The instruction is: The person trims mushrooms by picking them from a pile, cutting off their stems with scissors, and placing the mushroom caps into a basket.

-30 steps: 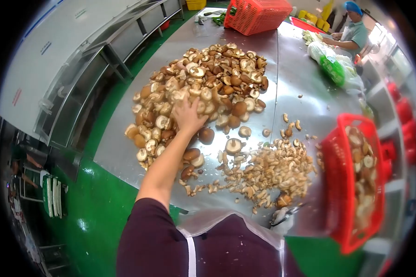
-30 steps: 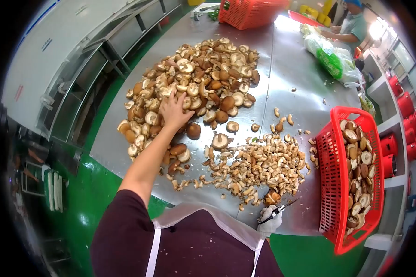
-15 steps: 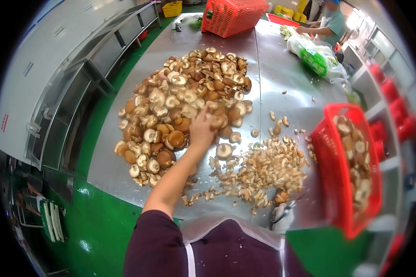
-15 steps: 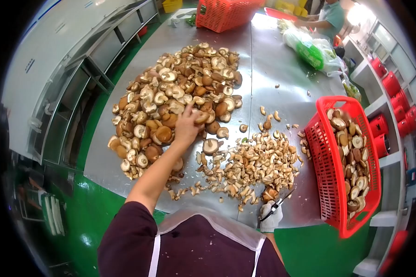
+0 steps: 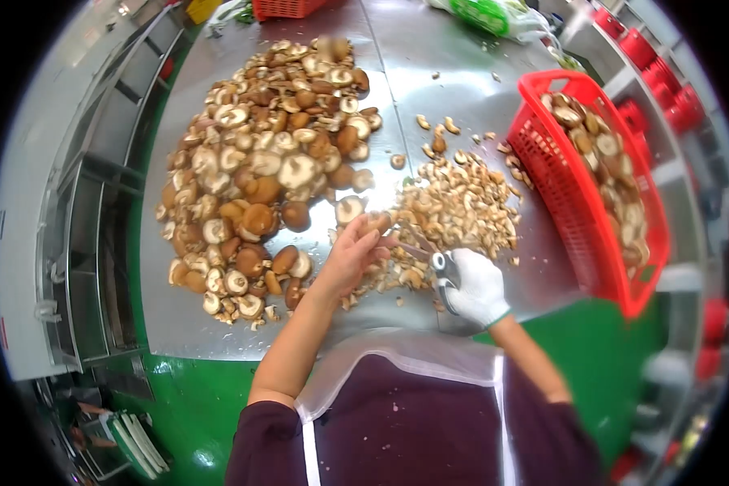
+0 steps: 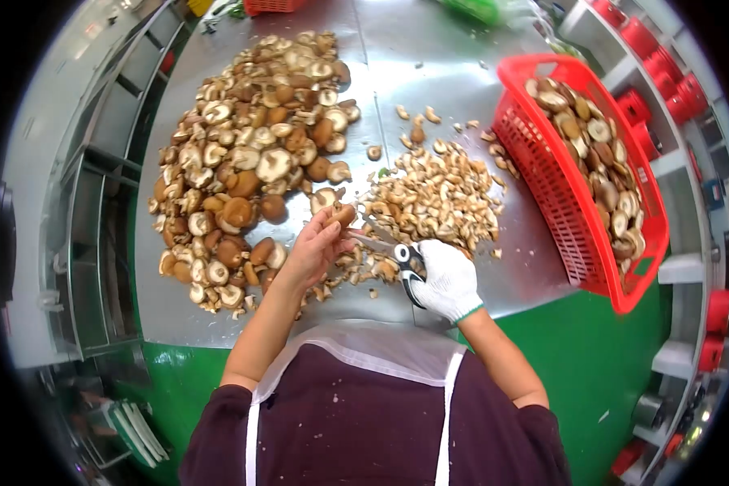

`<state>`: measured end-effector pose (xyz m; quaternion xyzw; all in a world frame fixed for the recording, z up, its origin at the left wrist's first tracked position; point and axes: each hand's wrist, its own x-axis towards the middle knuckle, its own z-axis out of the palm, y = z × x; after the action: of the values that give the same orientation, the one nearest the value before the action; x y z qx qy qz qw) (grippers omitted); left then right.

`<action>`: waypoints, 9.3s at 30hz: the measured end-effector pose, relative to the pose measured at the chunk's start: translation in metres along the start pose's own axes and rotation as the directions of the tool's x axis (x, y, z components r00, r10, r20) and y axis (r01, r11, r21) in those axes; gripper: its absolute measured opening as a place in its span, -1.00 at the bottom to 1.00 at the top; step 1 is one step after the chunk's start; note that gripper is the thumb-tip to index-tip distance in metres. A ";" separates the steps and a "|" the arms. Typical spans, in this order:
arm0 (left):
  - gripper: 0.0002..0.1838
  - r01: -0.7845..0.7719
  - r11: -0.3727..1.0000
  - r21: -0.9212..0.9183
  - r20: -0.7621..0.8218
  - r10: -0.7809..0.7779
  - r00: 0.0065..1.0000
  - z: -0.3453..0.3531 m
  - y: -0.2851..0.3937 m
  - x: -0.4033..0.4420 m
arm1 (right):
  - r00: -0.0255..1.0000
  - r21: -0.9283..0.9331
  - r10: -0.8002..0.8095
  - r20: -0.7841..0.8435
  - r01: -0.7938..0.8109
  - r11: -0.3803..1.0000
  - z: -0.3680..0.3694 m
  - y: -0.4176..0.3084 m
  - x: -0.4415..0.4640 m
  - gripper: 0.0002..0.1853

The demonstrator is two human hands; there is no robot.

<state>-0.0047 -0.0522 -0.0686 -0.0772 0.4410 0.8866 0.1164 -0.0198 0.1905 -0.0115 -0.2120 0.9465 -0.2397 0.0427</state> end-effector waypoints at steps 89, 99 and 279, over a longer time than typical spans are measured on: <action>-0.56 0.026 0.892 0.452 -0.121 0.033 0.992 0.026 -0.014 0.002 | 0.990 -0.133 -0.035 0.140 0.054 0.990 0.011 0.028 0.000 -0.69; -0.74 0.341 0.523 -0.781 0.294 -0.174 0.940 0.010 -0.003 0.011 | 0.790 0.842 0.589 0.173 -0.429 0.328 0.030 0.084 -0.048 -0.89; -0.55 -0.138 0.986 0.093 -0.123 0.149 0.981 0.045 -0.005 0.015 | 0.988 -0.130 0.137 0.065 -0.128 0.983 0.006 0.008 -0.002 -0.67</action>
<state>-0.0190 -0.0113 -0.0496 -0.0975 0.4890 0.8664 0.0263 -0.0201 0.1944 -0.0207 -0.1595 0.9694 -0.1684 0.0803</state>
